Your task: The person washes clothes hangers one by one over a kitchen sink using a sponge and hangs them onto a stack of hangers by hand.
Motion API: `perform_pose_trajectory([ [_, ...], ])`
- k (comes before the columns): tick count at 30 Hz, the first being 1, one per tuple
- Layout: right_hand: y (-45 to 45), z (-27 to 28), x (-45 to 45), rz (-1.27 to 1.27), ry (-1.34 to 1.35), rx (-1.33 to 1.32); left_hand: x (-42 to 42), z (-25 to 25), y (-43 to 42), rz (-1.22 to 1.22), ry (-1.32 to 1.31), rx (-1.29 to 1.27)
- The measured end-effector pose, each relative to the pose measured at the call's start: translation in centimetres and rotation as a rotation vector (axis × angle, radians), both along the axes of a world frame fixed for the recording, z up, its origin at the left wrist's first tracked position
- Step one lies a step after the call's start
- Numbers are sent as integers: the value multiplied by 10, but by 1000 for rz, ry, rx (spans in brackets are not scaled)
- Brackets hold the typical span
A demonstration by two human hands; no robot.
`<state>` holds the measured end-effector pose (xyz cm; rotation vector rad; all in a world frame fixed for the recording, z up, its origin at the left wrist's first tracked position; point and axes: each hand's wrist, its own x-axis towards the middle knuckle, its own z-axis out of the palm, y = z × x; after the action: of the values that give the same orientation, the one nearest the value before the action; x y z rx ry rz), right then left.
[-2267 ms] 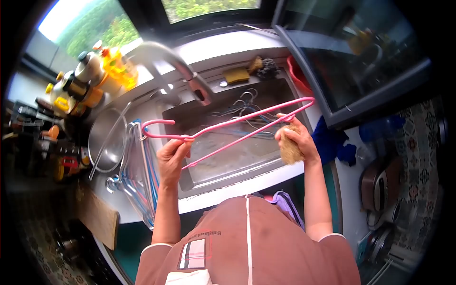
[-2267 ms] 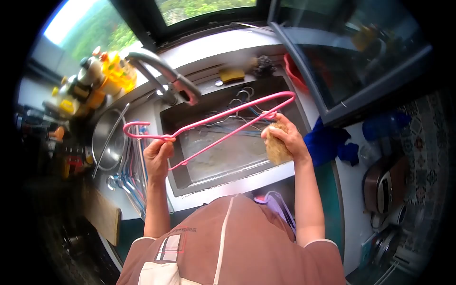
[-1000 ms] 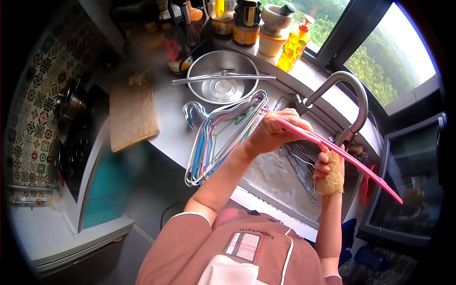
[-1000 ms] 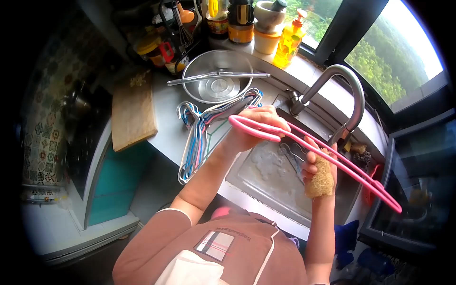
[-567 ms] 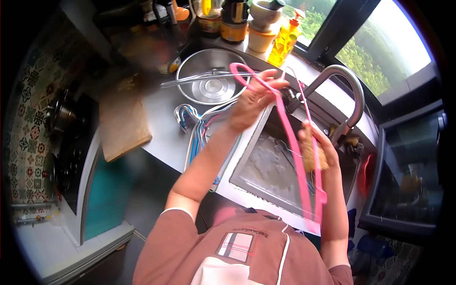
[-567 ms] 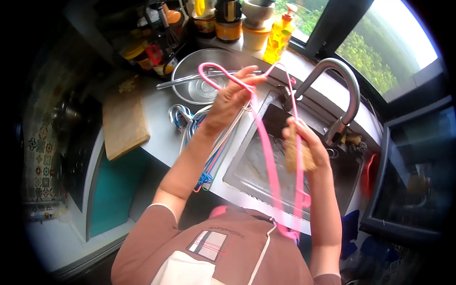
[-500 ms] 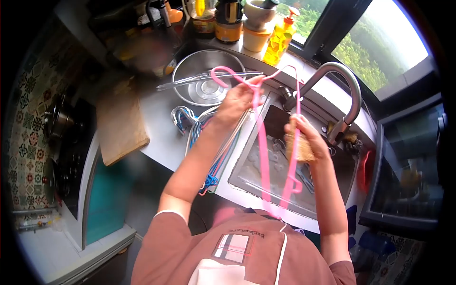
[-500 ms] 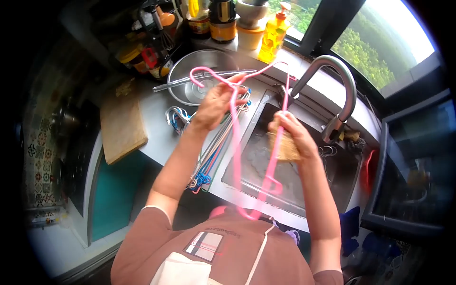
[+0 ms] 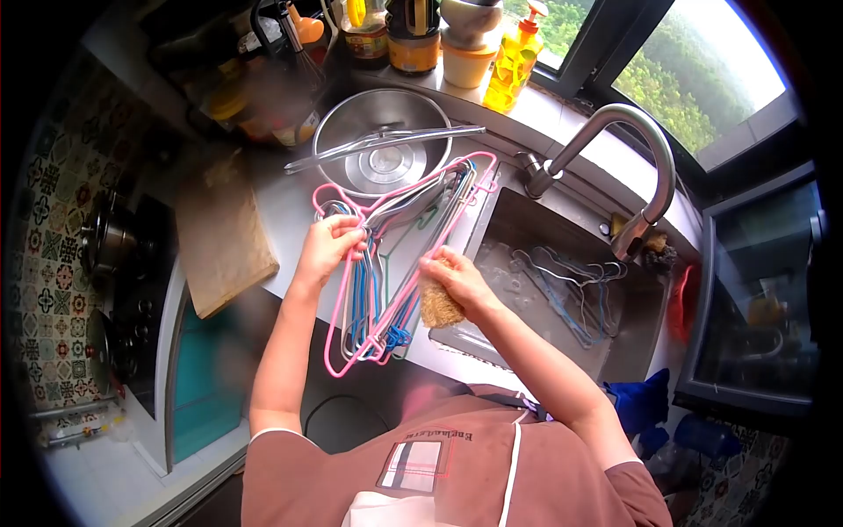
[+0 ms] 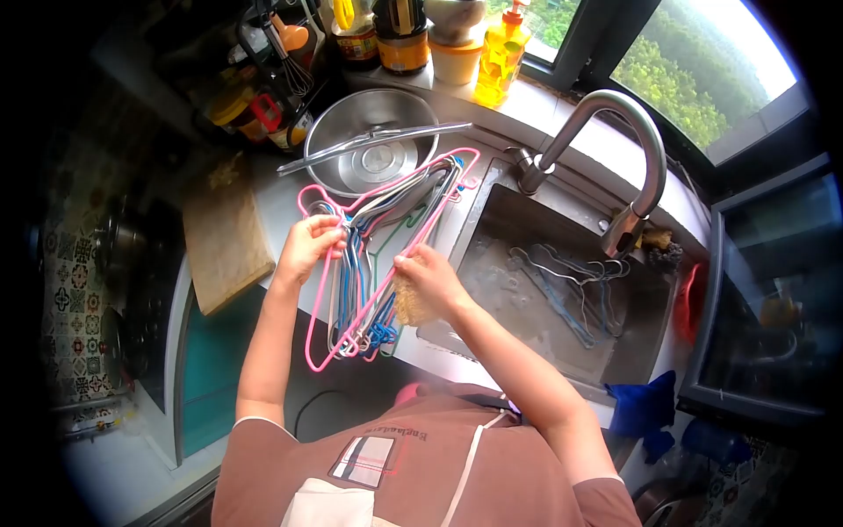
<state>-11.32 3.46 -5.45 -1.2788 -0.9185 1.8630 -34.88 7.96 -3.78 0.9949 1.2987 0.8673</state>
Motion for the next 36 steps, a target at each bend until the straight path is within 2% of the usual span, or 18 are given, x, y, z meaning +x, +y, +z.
perform_pose_trajectory([
  [4,4,-18,-5,119,-91,8,-10,-13,-13,35,396,139],
  [11,8,-12,-1,177,-340,72,0,-11,-22,92,540,176],
  [14,6,1,1,233,-474,88,2,-15,-21,79,678,260],
  [16,2,-6,4,224,-469,115,4,-16,-21,100,686,266],
  [19,-1,-12,15,179,-417,73,-5,-40,-17,71,538,505],
  [22,-4,-13,42,157,-261,52,-6,-32,-26,94,674,574],
  [23,-6,-13,53,122,-184,16,-2,-28,-28,99,707,592],
  [24,-8,-16,67,80,-202,20,1,-24,-29,115,893,628],
  [25,-12,-21,85,26,-226,20,7,-15,-29,162,887,555],
  [26,-19,-33,105,-69,-117,-13,7,-15,-29,100,997,766],
  [27,-28,-31,124,-208,-64,-132,19,1,-34,99,920,749],
  [28,-37,-39,147,-326,-9,-207,47,30,-42,200,791,586],
  [29,-46,-49,170,-437,51,-273,43,11,-36,70,921,932],
  [31,-74,-74,223,-631,352,-487,76,16,-43,34,830,933],
  [32,-91,-75,246,-688,430,-473,94,18,-47,-50,772,856],
  [33,-109,-76,265,-741,510,-460,116,19,-49,-129,703,912],
  [35,-146,-82,295,-880,490,-353,164,35,-57,-358,648,752],
  [36,-162,-77,303,-928,484,-301,182,18,-59,-458,565,682],
])
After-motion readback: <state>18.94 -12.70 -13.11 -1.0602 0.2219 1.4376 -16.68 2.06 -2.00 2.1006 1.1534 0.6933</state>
